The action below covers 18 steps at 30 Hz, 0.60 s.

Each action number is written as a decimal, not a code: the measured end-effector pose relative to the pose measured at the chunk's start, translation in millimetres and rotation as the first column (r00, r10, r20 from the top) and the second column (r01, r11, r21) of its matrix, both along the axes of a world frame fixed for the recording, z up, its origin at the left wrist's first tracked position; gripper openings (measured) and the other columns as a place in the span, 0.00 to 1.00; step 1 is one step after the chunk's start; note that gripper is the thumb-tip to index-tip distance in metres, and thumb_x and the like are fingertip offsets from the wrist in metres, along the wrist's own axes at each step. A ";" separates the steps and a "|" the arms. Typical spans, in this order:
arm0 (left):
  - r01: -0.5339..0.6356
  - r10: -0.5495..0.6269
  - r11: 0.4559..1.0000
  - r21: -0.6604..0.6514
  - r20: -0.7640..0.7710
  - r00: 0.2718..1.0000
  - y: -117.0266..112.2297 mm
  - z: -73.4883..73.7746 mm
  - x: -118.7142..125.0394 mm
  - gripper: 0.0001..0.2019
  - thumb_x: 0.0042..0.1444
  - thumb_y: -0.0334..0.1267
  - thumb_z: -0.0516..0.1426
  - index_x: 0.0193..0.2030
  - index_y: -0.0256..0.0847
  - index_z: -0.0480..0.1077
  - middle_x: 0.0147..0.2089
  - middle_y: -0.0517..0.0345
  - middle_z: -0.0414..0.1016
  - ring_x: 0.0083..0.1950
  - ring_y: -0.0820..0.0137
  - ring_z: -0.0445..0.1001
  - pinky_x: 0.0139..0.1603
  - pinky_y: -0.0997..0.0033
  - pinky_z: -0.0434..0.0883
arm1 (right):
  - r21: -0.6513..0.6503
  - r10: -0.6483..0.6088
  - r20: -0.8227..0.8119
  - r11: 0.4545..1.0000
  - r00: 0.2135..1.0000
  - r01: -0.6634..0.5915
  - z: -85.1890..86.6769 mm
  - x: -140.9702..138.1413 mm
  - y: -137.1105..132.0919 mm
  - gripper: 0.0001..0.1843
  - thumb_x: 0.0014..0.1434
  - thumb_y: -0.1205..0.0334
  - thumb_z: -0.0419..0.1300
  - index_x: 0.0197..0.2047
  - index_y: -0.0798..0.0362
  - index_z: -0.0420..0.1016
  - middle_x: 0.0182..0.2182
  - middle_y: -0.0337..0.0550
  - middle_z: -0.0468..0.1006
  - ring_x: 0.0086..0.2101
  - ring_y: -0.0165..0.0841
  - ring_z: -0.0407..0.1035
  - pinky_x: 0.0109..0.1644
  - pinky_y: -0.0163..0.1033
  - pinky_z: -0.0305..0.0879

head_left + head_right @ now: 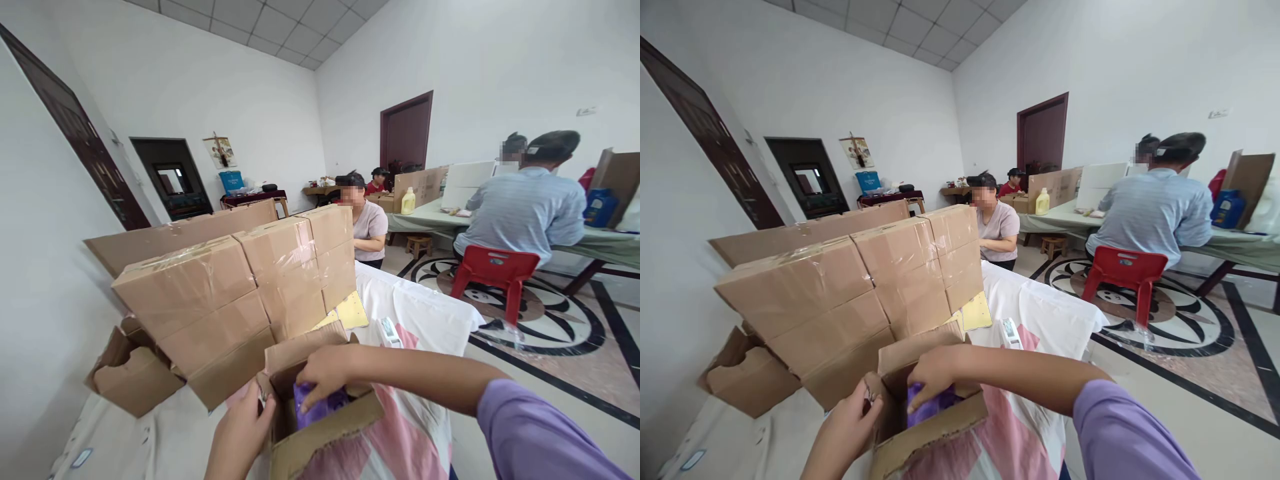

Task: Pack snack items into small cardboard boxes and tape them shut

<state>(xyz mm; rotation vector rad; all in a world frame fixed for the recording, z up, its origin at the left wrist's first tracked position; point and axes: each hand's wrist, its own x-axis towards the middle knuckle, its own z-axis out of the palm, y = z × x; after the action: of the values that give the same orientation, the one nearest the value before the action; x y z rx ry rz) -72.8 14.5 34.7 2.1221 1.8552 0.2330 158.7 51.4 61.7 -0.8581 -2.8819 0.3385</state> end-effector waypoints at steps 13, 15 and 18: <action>0.116 -0.025 0.990 -0.079 0.713 0.701 -20.2 10.7 7.6 0.29 0.64 0.62 0.43 0.53 0.41 0.70 0.40 0.51 0.81 0.31 0.63 0.77 0.39 0.63 0.74 | -0.529 -0.523 -0.846 0.796 -0.107 0.294 -82.7 93.4 -62.6 0.16 0.69 0.49 0.55 0.55 0.45 0.70 0.52 0.49 0.77 0.54 0.41 0.71 0.54 0.47 0.69; 0.037 -0.035 0.999 0.012 0.692 0.721 -16.8 2.6 11.9 0.26 0.65 0.60 0.44 0.49 0.42 0.72 0.41 0.51 0.81 0.31 0.63 0.78 0.36 0.64 0.74 | -0.582 -0.581 -0.812 0.800 -0.057 0.147 -89.6 84.4 -65.8 0.19 0.69 0.47 0.54 0.59 0.44 0.69 0.57 0.49 0.75 0.58 0.42 0.69 0.61 0.51 0.66; -0.033 -0.107 0.960 0.278 0.473 0.874 -16.8 -9.8 18.5 0.19 0.66 0.52 0.47 0.45 0.45 0.74 0.38 0.54 0.81 0.37 0.63 0.79 0.42 0.67 0.74 | -0.593 -0.595 -0.802 0.804 0.056 0.057 -84.9 75.1 -71.0 0.20 0.71 0.46 0.51 0.57 0.46 0.73 0.57 0.49 0.76 0.61 0.43 0.66 0.68 0.55 0.57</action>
<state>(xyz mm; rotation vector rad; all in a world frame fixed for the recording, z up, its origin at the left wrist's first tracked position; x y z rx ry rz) -54.3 -2.3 24.9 2.0135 1.5467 0.9760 233.7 -19.7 -23.2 -0.8266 -1.2292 1.0227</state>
